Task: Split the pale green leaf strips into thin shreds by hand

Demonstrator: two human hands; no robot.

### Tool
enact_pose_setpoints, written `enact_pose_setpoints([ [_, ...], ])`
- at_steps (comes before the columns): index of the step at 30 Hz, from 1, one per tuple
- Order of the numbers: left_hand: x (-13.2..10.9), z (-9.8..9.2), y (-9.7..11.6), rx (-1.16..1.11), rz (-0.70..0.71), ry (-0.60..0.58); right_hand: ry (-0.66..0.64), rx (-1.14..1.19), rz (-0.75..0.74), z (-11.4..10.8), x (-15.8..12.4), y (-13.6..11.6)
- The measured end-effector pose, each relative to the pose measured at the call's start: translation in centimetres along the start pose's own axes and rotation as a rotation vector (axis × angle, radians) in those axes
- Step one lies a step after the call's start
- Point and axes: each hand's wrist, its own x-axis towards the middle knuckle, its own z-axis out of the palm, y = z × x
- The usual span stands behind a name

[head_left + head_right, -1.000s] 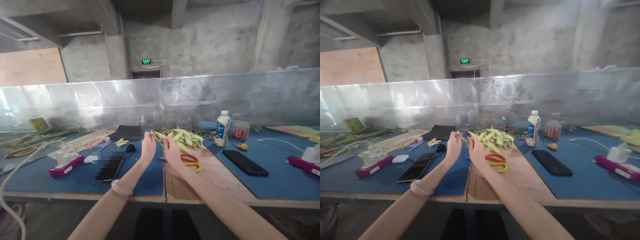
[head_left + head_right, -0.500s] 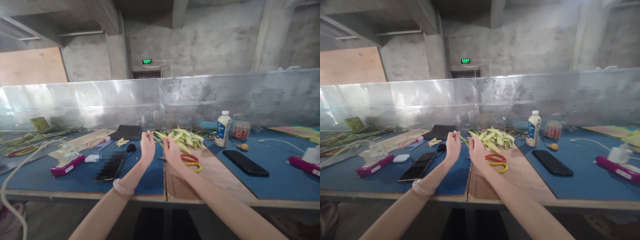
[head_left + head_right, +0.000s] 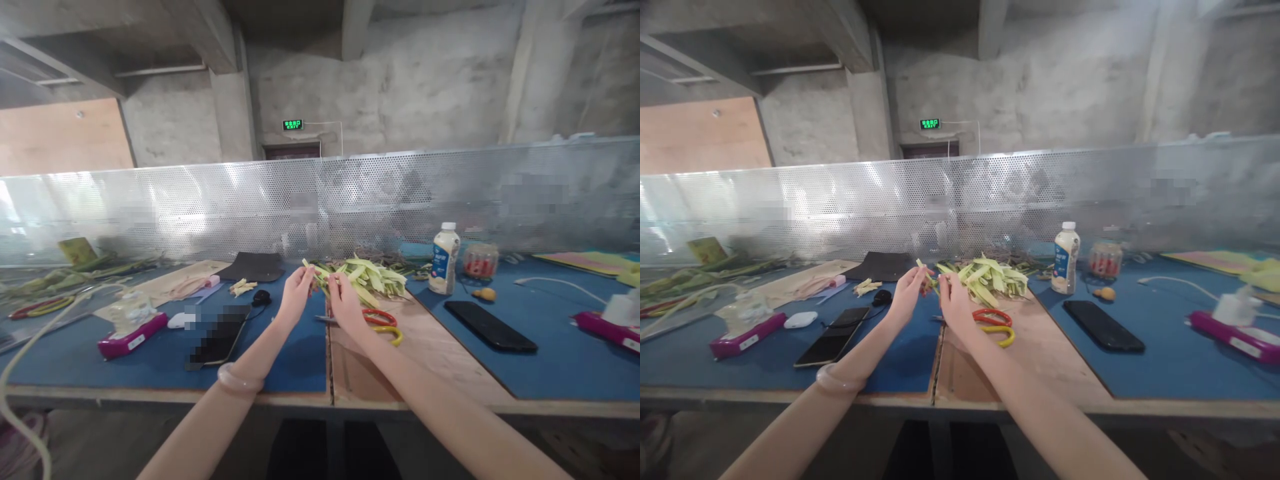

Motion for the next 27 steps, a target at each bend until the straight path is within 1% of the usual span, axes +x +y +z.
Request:
enact_pose_setpoints([
  [3,-0.1,-0.1,0.0,0.007,0.027,-0.064,-0.103,0.067,-0.005,-0.2,-0.2,-0.4],
  [5,-0.1,-0.2,-0.1,0.006,0.033,-0.059,-0.162,0.103,-0.020,-0.3,-0.2,-0.4],
  [6,0.0,-0.2,-0.2,0.013,0.030,-0.051,-0.172,0.115,-0.023,-0.3,-0.2,-0.3],
  [9,0.1,-0.3,-0.3,0.043,0.018,-0.039,-0.159,0.113,-0.009,-0.2,0.0,0.1],
  [12,0.2,-0.4,-0.3,0.063,0.018,-0.056,-0.132,0.070,0.002,0.0,0.1,0.7],
  [16,0.1,-0.4,-0.2,0.093,0.030,-0.069,-0.125,-0.006,-0.030,0.1,0.0,1.0],
  [22,0.0,-0.5,-0.8,0.302,0.095,0.012,-0.150,-0.036,-0.049,0.2,0.0,1.0],
  [27,0.1,-0.5,-1.3,0.365,0.105,0.051,-0.185,-0.005,0.001,0.1,0.1,0.8],
])
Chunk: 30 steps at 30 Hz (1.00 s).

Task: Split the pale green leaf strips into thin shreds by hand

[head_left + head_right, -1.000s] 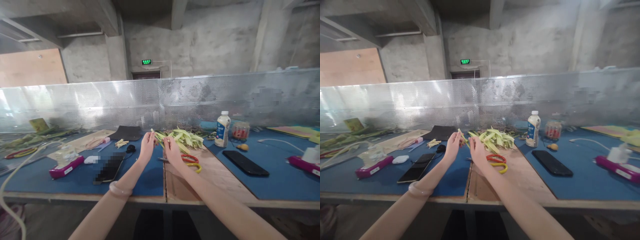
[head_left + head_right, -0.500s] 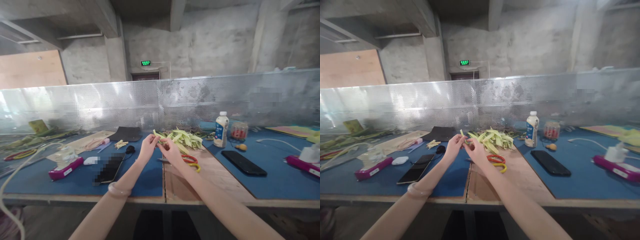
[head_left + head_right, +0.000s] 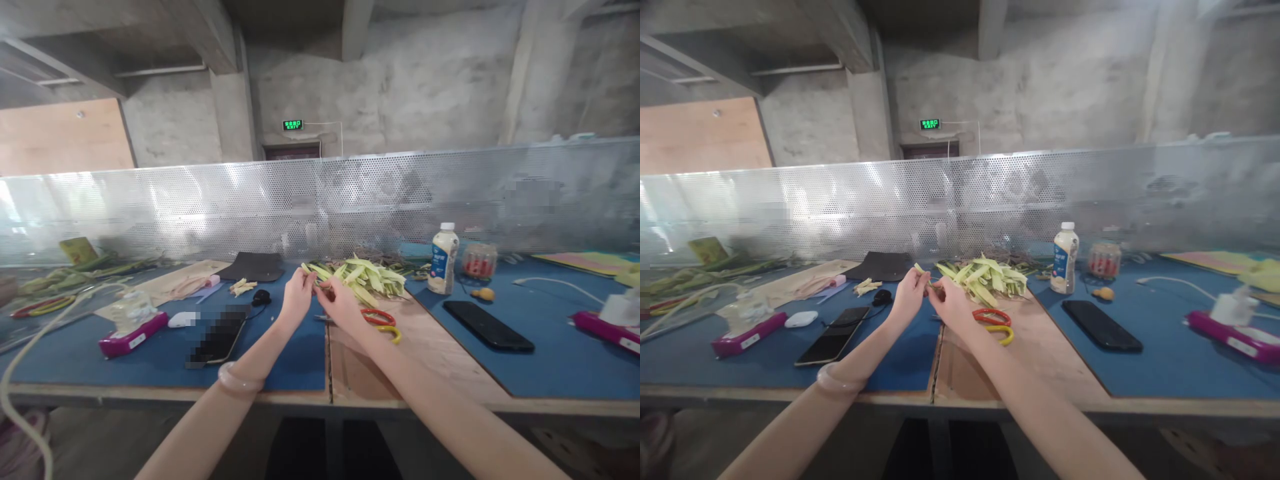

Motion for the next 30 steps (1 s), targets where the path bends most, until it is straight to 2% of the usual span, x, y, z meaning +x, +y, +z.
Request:
enact_pose_setpoints([
  [5,0.0,0.0,0.3,-0.021,0.004,-0.068,-0.027,0.236,0.152,0.2,0.0,0.3],
  [8,-0.1,-0.2,0.7,0.026,0.043,-0.095,-0.092,0.415,0.282,0.3,0.2,0.5],
  [11,-0.1,-0.5,0.9,0.085,0.046,-0.099,-0.159,0.565,0.377,0.2,0.4,0.3],
  [16,-0.2,-0.5,1.0,0.145,0.050,-0.047,-0.167,0.705,0.441,-0.3,0.2,-0.8],
  [19,-0.3,-0.3,1.0,0.088,0.019,-0.020,-0.157,0.702,0.454,-0.4,0.2,-1.0],
  [24,0.2,-0.2,0.6,-0.080,-0.057,-0.014,-0.171,0.671,0.388,-0.7,0.6,-0.3],
  [28,0.5,-0.5,0.4,-0.274,-0.106,-0.080,-0.195,0.737,0.343,-1.3,1.0,0.3],
  [30,0.4,-0.7,0.6,-0.313,-0.115,-0.192,-0.175,0.758,0.327,-1.5,1.0,0.4],
])
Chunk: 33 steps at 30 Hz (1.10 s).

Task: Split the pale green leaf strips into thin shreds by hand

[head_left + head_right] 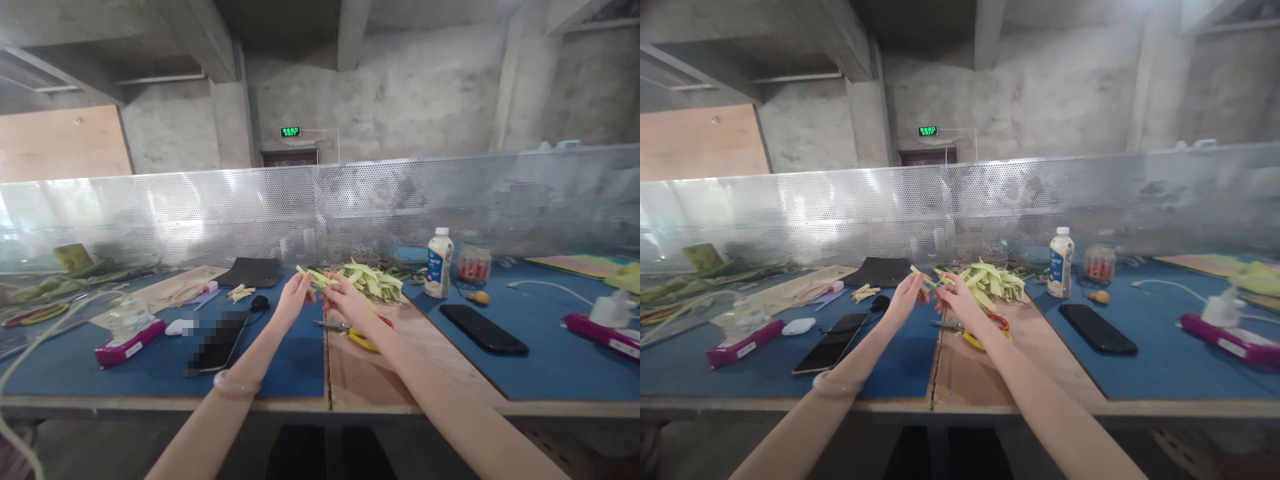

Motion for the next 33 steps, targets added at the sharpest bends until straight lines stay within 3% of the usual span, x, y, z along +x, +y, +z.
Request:
enact_pose_setpoints([
  [3,-0.4,0.0,0.5,-0.021,-0.020,-0.181,0.027,-0.042,-0.016,0.0,-0.2,-0.1],
  [5,-0.6,0.0,0.7,-0.025,-0.032,-0.218,0.063,-0.086,-0.015,-0.1,-0.3,-0.2],
  [13,-0.2,-0.5,0.1,-0.170,-0.159,-0.162,0.098,-0.128,0.026,-0.7,-0.2,-0.8],
  [18,-0.1,-0.5,-0.4,-0.308,-0.290,-0.213,0.132,-0.126,-0.005,-1.0,0.1,-0.5],
  [27,0.1,-0.8,-0.4,-0.301,-0.288,-0.195,0.121,-0.116,-0.028,-1.6,0.5,-0.2],
  [33,-0.1,-0.9,-0.5,-0.246,-0.310,-0.259,0.088,-0.375,-0.043,-3.5,1.0,-0.2],
])
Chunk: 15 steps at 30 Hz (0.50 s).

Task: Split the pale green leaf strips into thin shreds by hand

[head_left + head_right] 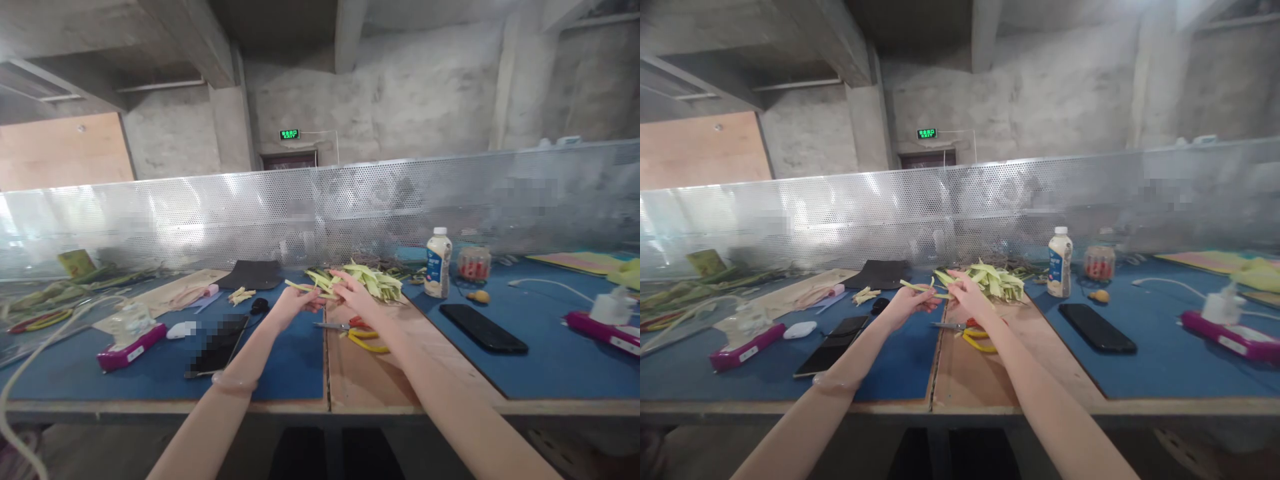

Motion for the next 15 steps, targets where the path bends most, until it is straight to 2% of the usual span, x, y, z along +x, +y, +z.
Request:
enact_pose_setpoints([
  [3,-0.2,0.2,0.0,0.002,-0.033,-0.109,0.001,-0.149,-0.008,-0.5,0.0,-0.1],
  [6,-0.4,0.4,0.0,0.003,-0.037,-0.182,-0.049,-0.194,-0.096,-0.3,-0.2,-0.3],
  [9,-0.4,0.6,-0.3,0.023,-0.051,-0.257,-0.037,-0.249,-0.158,0.2,-0.2,-0.3],
  [15,-0.2,0.7,-0.6,0.170,-0.012,-0.298,0.005,-0.307,-0.171,0.5,-0.2,0.0],
])
